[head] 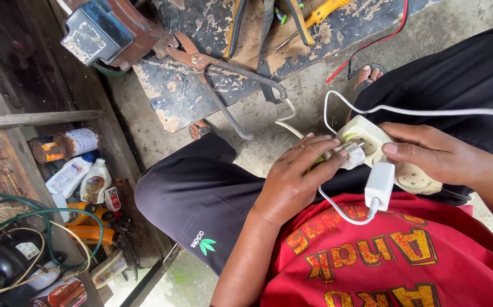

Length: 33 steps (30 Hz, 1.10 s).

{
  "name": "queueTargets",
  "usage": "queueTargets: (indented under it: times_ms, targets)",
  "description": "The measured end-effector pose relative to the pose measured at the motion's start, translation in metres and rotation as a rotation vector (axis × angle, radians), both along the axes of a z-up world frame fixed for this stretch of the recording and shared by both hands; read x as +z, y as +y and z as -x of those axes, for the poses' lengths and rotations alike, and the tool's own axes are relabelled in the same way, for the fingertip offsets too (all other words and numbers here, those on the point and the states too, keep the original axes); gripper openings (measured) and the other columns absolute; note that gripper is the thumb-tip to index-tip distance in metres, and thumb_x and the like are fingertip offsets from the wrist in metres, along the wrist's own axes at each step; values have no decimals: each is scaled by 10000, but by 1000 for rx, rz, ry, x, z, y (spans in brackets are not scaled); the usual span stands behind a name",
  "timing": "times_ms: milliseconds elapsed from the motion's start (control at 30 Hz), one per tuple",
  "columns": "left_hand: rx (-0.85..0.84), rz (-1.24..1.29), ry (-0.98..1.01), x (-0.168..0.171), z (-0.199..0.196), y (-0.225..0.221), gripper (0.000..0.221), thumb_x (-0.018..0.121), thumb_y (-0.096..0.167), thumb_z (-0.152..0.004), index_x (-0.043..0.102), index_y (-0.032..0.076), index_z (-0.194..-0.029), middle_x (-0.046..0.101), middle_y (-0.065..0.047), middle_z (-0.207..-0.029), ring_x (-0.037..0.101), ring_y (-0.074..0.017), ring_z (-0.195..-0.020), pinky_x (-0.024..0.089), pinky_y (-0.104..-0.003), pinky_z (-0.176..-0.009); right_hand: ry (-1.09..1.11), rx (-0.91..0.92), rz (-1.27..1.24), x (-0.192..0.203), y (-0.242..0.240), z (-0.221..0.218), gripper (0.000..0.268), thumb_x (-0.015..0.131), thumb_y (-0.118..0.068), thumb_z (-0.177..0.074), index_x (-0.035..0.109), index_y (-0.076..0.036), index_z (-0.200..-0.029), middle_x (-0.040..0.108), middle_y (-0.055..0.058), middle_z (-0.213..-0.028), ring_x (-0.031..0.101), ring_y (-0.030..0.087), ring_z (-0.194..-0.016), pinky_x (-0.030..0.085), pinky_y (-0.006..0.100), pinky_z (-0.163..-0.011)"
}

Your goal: Finishing the edges of a small metal component using a bench grinder and pliers for inspection.

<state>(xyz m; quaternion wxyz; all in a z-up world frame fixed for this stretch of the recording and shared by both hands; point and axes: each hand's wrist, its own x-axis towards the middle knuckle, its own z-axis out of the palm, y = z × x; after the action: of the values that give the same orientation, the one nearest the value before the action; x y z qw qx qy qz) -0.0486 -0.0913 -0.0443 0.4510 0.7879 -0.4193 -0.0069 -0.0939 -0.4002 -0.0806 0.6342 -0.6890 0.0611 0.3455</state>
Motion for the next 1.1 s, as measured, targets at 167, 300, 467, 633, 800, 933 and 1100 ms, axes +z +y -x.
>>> queueTargets:
  times_ms: [167, 300, 467, 633, 800, 933, 1100]
  targets:
    - [29, -126, -44, -6, 7, 1, 345, 557, -112, -1084, 654, 99, -1340, 633, -150, -1390, 702, -386, -1244, 577, -543, -1149, -67, 57, 112, -5, 3, -1, 325, 614, -315, -1118, 744, -39, -1006, 722, 47, -848, 614, 133, -787, 524, 325, -716]
    - [101, -55, -26, -15, 12, -2, 221, 579, -17, -1108, 657, 37, -1307, 627, -170, -1369, 698, -409, -1213, 605, -540, -1083, -127, 61, 115, -5, 2, 1, 337, 589, -315, -1151, 675, -58, -949, 657, 8, -827, 543, 100, -787, 481, 309, -681]
    - [117, 22, 8, -21, 14, -2, 221, 562, 8, -1124, 646, 22, -1328, 620, -177, -1375, 698, -394, -1226, 605, -537, -1111, -92, 91, 156, -8, -2, 3, 344, 611, -314, -1155, 614, -62, -921, 580, 4, -804, 475, 100, -776, 446, 314, -655]
    - [124, 46, 41, -23, 15, -2, 241, 517, 15, -1133, 622, 5, -1350, 620, -194, -1388, 692, -420, -1255, 601, -545, -1120, -172, 165, 250, -9, 1, -1, 374, 591, -367, -1147, 573, -87, -899, 572, -6, -769, 470, 109, -740, 455, 324, -639]
    - [146, 52, 40, -25, 16, -3, 257, 505, 67, -1152, 610, 31, -1384, 633, -182, -1386, 706, -386, -1255, 609, -515, -1130, -186, 195, 309, -10, 4, -2, 390, 602, -373, -1150, 524, -99, -884, 478, -11, -759, 418, 119, -717, 423, 341, -616]
    - [152, 6, -45, -25, 16, -4, 224, 600, -11, -1110, 660, 35, -1321, 640, -180, -1374, 717, -378, -1232, 623, -502, -1071, -194, 218, 331, -8, 7, -3, 371, 615, -358, -1141, 531, -101, -888, 498, -9, -731, 440, 116, -682, 440, 348, -593]
    - [182, -40, -81, -23, 17, -6, 199, 661, 11, -1097, 702, 71, -1282, 645, -144, -1383, 740, -335, -1194, 639, -465, -1008, -150, 271, 400, -5, 10, -6, 363, 635, -380, -1132, 543, -114, -902, 488, -9, -709, 441, 121, -663, 437, 364, -590]
